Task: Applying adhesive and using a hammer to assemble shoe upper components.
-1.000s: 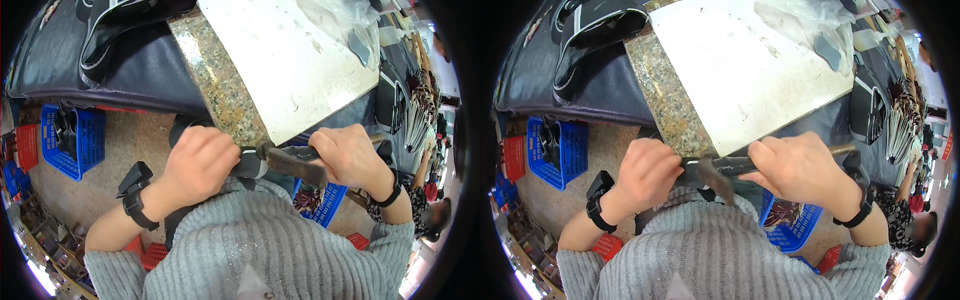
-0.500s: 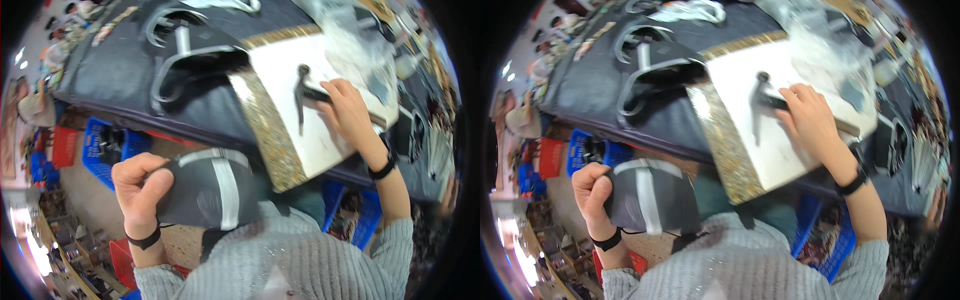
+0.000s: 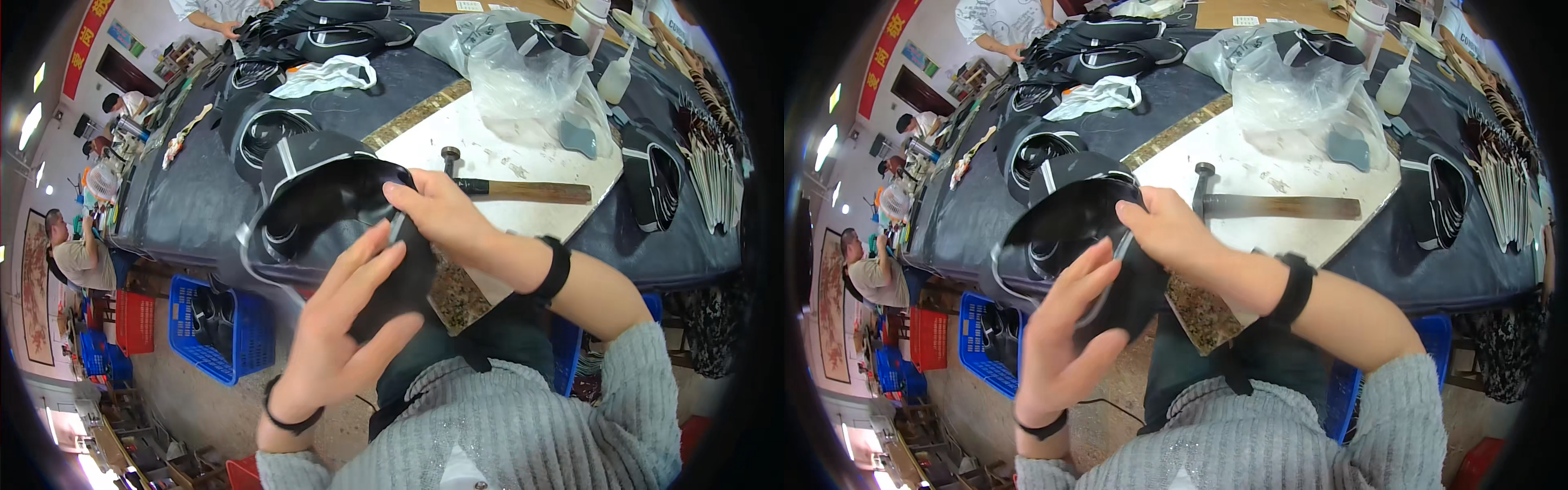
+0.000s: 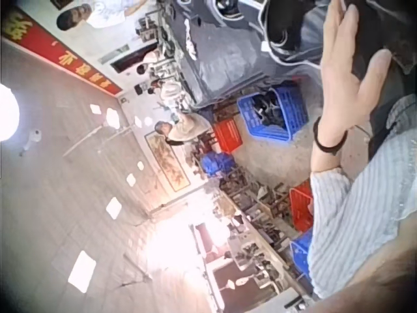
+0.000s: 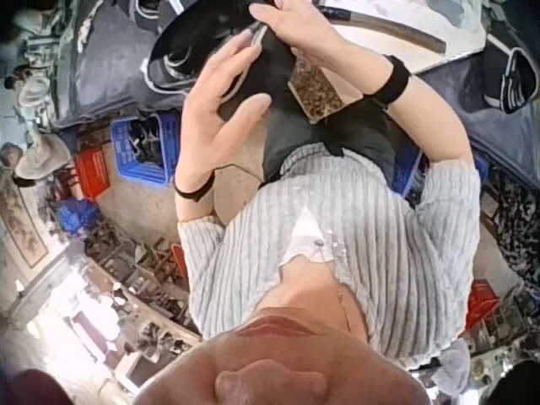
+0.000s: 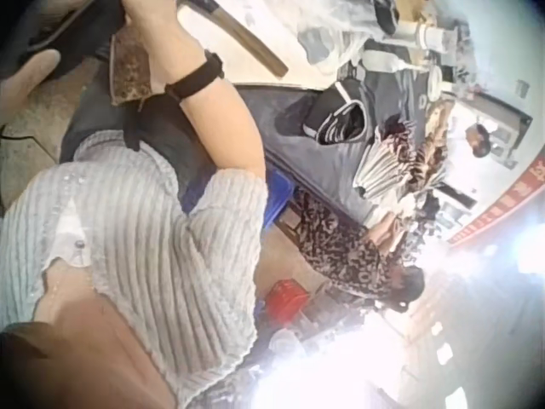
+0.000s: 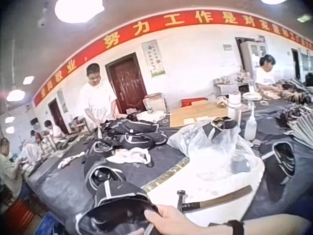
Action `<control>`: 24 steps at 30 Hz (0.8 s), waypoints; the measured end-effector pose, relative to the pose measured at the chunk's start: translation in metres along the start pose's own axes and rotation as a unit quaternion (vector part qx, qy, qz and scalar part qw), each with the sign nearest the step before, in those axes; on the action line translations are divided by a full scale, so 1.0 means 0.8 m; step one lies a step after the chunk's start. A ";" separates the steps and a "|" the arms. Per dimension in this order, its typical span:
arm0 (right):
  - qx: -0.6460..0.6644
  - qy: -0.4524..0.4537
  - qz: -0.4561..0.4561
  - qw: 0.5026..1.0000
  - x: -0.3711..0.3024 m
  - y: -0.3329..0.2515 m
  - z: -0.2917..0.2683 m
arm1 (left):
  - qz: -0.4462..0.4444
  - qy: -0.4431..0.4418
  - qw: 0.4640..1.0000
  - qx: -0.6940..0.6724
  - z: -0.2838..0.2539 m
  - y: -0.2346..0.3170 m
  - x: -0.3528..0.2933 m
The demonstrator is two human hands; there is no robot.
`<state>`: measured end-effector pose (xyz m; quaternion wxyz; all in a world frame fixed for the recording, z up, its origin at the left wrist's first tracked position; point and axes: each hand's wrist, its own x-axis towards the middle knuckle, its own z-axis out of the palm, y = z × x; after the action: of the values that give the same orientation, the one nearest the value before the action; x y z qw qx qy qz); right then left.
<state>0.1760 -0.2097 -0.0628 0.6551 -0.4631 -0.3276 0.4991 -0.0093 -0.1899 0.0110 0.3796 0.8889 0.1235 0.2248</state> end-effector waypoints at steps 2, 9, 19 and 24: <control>-0.132 -0.025 0.046 0.990 0.005 -0.016 -0.015 | -0.022 -0.010 0.996 -0.085 -0.026 0.008 -0.003; -0.262 -0.115 0.055 0.957 -0.004 -0.060 0.014 | -0.003 0.076 0.982 0.172 -0.036 -0.052 0.048; -0.305 -0.171 -0.014 0.937 0.009 -0.065 -0.024 | -0.262 -0.059 0.929 -0.256 -0.039 -0.091 0.067; -0.222 -0.126 0.052 0.965 0.013 -0.062 -0.026 | -0.235 -0.051 0.923 -0.299 -0.045 -0.085 0.071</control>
<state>0.2152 -0.2090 -0.0239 0.4623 -0.5467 -0.4856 0.5016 0.0193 -0.0991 0.0003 0.6757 0.6894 0.2369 0.1101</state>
